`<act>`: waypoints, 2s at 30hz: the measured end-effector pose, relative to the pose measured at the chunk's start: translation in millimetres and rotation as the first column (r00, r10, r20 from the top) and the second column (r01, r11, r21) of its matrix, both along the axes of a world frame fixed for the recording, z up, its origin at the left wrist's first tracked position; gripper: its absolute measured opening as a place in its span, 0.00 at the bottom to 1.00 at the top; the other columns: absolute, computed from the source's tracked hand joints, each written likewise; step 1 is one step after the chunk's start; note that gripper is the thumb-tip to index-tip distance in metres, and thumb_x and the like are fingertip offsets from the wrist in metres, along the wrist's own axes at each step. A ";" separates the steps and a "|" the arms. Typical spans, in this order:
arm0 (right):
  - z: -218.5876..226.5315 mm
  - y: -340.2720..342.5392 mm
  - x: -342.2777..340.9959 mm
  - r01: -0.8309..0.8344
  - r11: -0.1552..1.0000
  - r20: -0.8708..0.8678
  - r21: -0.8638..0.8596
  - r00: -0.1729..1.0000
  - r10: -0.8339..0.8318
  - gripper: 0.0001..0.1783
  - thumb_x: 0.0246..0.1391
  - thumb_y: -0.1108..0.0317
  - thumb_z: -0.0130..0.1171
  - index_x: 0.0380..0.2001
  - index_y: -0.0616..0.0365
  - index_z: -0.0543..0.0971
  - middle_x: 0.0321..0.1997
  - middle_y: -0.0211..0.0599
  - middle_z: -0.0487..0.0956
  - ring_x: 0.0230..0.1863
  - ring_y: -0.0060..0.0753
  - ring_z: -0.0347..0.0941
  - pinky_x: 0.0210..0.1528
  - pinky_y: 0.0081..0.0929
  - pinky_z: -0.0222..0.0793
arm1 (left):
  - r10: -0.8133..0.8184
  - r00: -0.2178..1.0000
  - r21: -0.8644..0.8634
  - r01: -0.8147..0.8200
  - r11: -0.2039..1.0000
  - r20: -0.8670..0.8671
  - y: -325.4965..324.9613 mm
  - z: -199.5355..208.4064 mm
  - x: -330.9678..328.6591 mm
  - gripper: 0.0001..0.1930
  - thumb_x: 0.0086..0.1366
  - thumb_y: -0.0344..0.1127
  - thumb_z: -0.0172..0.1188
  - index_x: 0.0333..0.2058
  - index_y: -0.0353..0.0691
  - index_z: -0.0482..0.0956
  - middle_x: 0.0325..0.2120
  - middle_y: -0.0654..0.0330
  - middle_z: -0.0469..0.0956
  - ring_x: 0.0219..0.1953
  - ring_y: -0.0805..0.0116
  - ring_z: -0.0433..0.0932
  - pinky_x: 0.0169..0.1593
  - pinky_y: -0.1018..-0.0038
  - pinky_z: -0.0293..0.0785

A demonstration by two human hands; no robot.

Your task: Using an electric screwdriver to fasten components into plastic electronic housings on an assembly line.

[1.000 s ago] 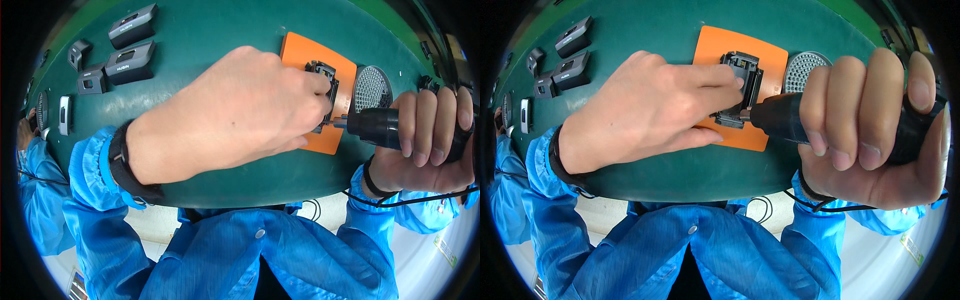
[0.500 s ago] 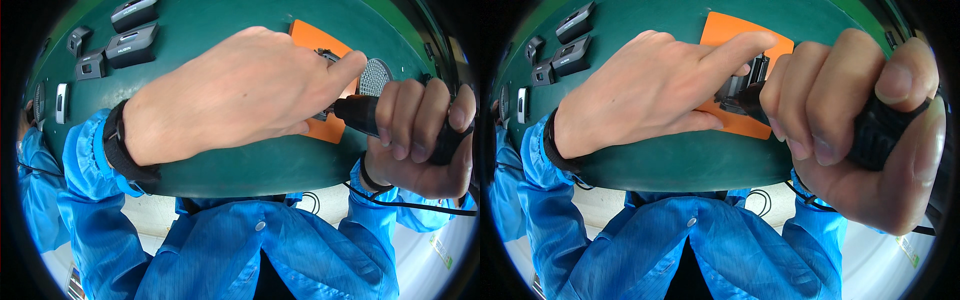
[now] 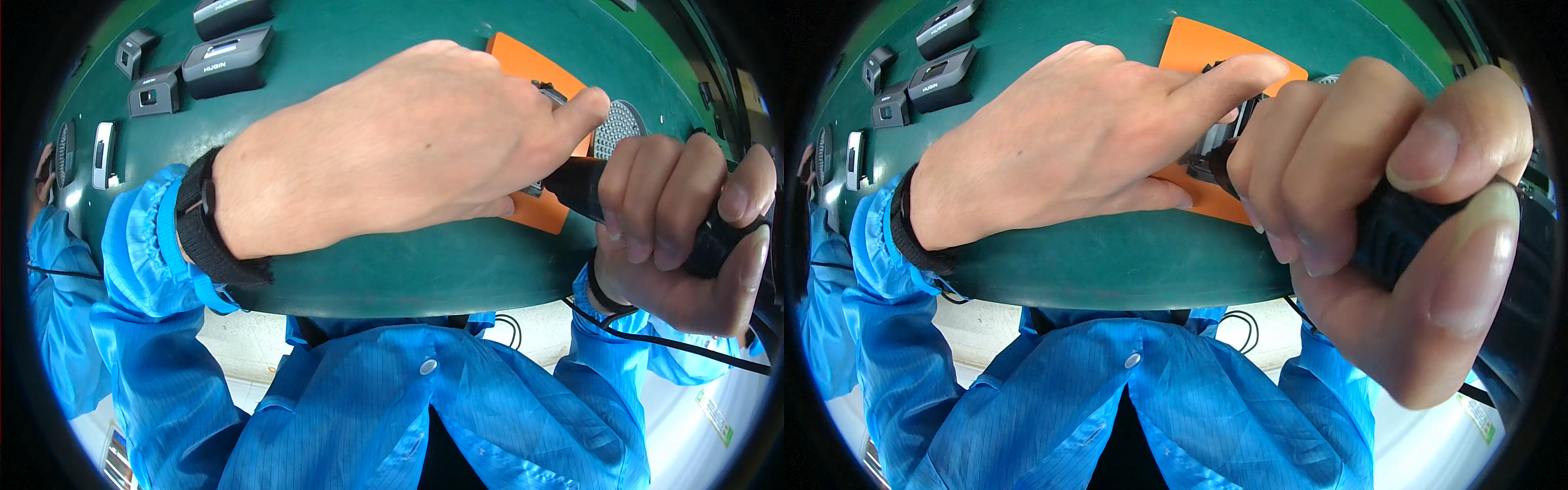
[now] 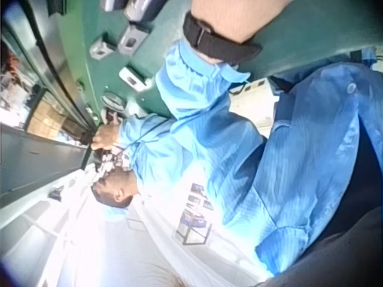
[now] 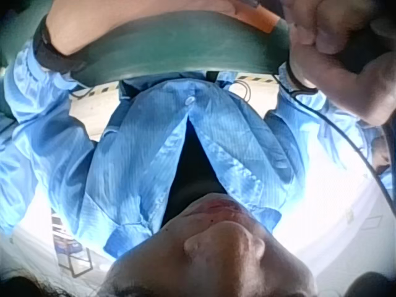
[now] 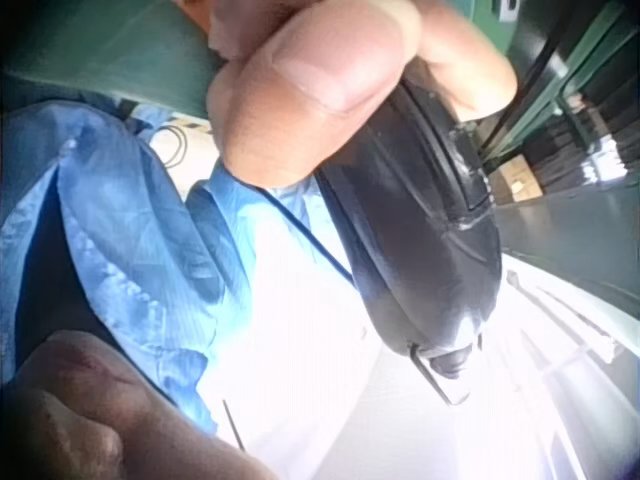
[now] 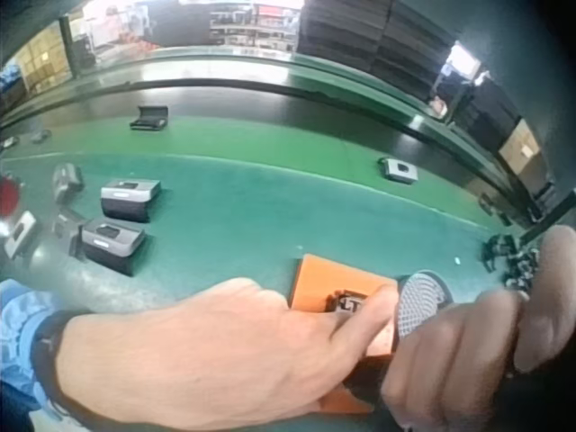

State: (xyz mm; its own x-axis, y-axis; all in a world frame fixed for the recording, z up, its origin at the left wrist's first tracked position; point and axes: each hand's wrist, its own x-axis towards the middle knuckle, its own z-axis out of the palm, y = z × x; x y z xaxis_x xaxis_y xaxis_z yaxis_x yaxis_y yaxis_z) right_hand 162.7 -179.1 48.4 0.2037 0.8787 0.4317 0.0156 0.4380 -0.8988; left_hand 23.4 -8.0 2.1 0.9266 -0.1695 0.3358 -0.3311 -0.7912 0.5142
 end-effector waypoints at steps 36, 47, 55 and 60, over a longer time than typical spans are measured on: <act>26.2 -47.8 31.8 0.565 0.747 -0.445 0.350 0.802 -0.397 0.09 0.71 0.62 0.44 0.38 0.53 0.61 0.15 0.26 0.61 0.12 0.20 0.54 0.14 0.23 0.56 | 0.354 0.935 0.464 -0.308 0.830 -0.012 189.1 0.8 137.6 0.06 0.62 0.31 0.63 0.35 0.39 0.86 0.38 0.51 0.82 0.45 0.46 0.82 0.48 0.53 0.81; 23.8 -57.6 38.4 0.611 0.718 -0.437 0.332 0.775 -0.457 0.10 0.71 0.60 0.43 0.38 0.52 0.59 0.14 0.27 0.62 0.11 0.20 0.55 0.14 0.24 0.57 | 0.250 0.968 0.089 -0.252 0.964 0.029 54.0 13.6 293.1 0.23 0.67 0.41 0.66 0.54 0.32 0.82 0.48 0.41 0.85 0.52 0.45 0.84 0.58 0.56 0.79; 22.2 -41.7 39.2 0.616 0.735 -0.499 0.283 0.749 -0.435 0.09 0.72 0.62 0.44 0.37 0.51 0.61 0.14 0.25 0.60 0.11 0.19 0.53 0.14 0.21 0.54 | 0.340 0.918 -0.164 -0.375 0.912 -0.206 28.9 -55.1 375.6 0.22 0.51 0.51 0.79 0.36 0.37 0.89 0.36 0.49 0.88 0.40 0.49 0.88 0.43 0.58 0.84; 24.1 -56.7 42.1 0.632 0.714 -0.484 0.302 0.747 -0.456 0.09 0.74 0.63 0.46 0.37 0.53 0.63 0.16 0.23 0.59 0.14 0.14 0.51 0.16 0.15 0.50 | 0.241 0.968 -0.210 -0.221 0.952 0.074 -3.9 -45.7 380.9 0.19 0.44 0.44 0.78 0.36 0.46 0.91 0.33 0.52 0.88 0.40 0.49 0.87 0.47 0.56 0.82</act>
State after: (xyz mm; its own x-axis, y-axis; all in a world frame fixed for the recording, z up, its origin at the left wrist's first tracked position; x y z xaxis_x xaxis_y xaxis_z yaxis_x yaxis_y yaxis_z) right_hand 204.8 -235.9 72.5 0.7971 0.3051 0.5211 0.1016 0.7829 -0.6138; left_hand 404.3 -12.0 -43.6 0.8936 0.1245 0.4312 -0.2077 -0.7371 0.6431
